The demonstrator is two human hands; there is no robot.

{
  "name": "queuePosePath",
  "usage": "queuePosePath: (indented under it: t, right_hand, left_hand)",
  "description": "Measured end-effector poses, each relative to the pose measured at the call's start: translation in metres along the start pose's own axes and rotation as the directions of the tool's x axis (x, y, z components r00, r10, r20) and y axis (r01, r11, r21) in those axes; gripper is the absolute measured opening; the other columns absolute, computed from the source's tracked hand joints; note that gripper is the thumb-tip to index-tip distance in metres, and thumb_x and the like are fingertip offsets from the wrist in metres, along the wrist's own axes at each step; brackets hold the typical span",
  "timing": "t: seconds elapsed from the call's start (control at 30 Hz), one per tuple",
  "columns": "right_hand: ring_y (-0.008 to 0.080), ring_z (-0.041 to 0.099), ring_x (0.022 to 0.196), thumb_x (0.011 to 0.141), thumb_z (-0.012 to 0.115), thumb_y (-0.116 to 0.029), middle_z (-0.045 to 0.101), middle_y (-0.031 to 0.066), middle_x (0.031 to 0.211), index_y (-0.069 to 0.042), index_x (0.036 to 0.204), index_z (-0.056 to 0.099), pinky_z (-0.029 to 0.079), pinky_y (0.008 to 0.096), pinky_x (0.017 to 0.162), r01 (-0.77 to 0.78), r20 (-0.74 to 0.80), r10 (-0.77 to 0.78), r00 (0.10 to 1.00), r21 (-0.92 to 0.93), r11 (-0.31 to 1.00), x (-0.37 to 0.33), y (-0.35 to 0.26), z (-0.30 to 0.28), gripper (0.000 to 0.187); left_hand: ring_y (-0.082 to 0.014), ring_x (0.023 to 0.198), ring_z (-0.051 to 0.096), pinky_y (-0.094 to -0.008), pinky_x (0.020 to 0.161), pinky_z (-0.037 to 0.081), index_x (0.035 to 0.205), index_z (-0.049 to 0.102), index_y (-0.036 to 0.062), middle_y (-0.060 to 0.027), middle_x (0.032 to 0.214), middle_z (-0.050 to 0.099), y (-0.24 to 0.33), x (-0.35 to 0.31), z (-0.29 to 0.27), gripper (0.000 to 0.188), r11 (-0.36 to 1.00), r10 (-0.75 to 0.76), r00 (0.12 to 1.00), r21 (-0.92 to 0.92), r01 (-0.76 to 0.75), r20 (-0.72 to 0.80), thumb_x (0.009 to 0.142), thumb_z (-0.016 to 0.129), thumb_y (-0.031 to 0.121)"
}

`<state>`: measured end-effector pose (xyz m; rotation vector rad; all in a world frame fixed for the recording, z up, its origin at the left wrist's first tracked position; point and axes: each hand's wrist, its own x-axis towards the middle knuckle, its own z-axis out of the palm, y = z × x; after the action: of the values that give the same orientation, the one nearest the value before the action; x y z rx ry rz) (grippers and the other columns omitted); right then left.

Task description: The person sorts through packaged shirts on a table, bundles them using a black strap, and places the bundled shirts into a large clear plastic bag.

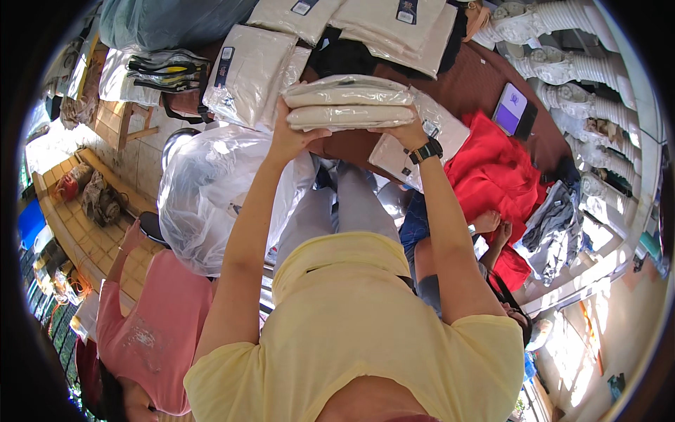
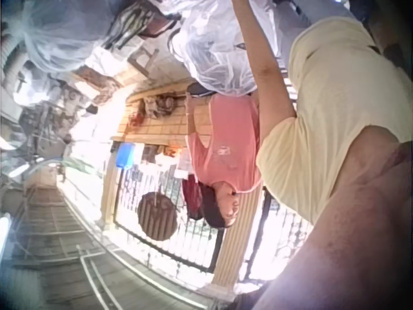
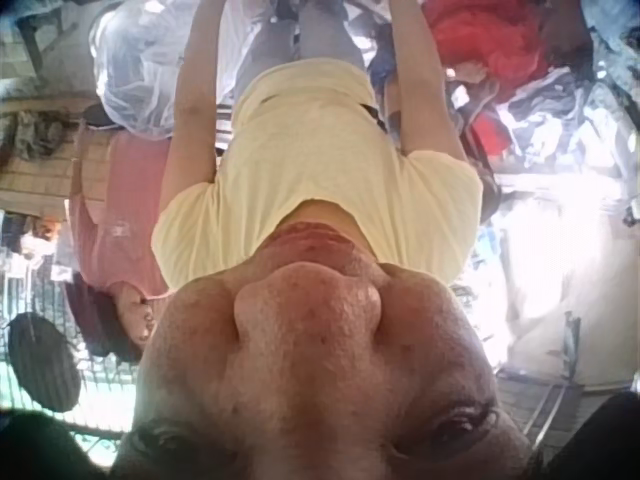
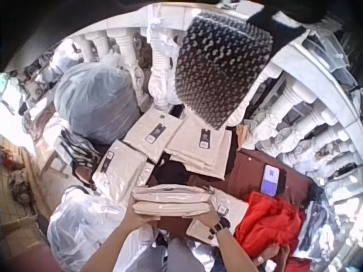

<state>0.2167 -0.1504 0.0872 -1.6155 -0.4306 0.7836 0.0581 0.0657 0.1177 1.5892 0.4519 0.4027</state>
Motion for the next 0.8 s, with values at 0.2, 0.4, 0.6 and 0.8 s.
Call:
queuePosePath:
  t: [0.2, 0.4, 0.6, 0.8]
  right_hand:
    - [0.0180, 0.056, 0.110, 0.061, 0.086, -0.008, 0.057, 0.0073, 0.119, -0.004, 0.124, 0.042, 0.048, 0.0315, 0.094, 0.034, 0.067, -0.033, 0.997, -0.016, 0.999, 0.027, 0.014, -0.007, 0.077]
    - [0.0203, 0.054, 0.113, 0.067, 0.079, 0.001, 0.053, 0.0086, 0.124, -0.005, 0.128, 0.037, 0.052, 0.0349, 0.092, 0.000, 0.123, -0.003, 0.992, 0.023, 1.000, 0.000, -0.019, -0.005, 0.075]
    - [0.0215, 0.055, 0.111, 0.064, 0.083, -0.004, 0.053, 0.0103, 0.124, -0.005, 0.132, 0.034, 0.051, 0.0325, 0.090, 0.007, 0.095, -0.010, 0.995, 0.026, 1.000, 0.013, -0.013, -0.007, 0.084]
    - [0.0232, 0.056, 0.104, 0.069, 0.080, -0.045, 0.051, 0.0172, 0.117, 0.001, 0.121, 0.043, 0.048, 0.0343, 0.090, -0.519, -0.171, 0.504, 0.847, -0.476, 0.710, 0.006, 0.036, -0.005, 0.078]
  left_hand:
    - [-0.0241, 0.114, 0.050, -0.0354, 0.095, 0.045, 0.133, 0.026, 0.0026, -0.0142, 0.124, 0.049, -0.002, 0.021, -0.007, 0.100, 0.999, -0.032, 0.999, -0.031, 0.033, 0.020, 0.055, 0.088, 0.010]
    - [-0.0357, 0.128, 0.034, -0.0440, 0.105, 0.032, 0.143, 0.022, 0.0116, -0.0199, 0.136, 0.037, 0.082, 0.025, -0.018, 0.113, 0.665, 0.333, 0.902, 0.610, -0.431, 0.275, 0.052, 0.087, 0.027]
    - [-0.0346, 0.117, 0.045, -0.0446, 0.096, 0.037, 0.141, 0.034, 0.0142, -0.0151, 0.124, 0.051, 0.081, 0.053, 0.045, 0.103, 0.206, -0.074, 0.876, 0.866, -0.455, 0.477, 0.051, 0.084, 0.022]
    - [-0.0330, 0.092, 0.062, -0.0402, 0.081, 0.048, 0.124, 0.051, 0.0024, -0.0212, 0.098, 0.064, 0.062, 0.121, 0.013, 0.085, 0.445, -0.178, 0.907, 0.853, -0.273, 0.383, 0.050, 0.081, 0.031]
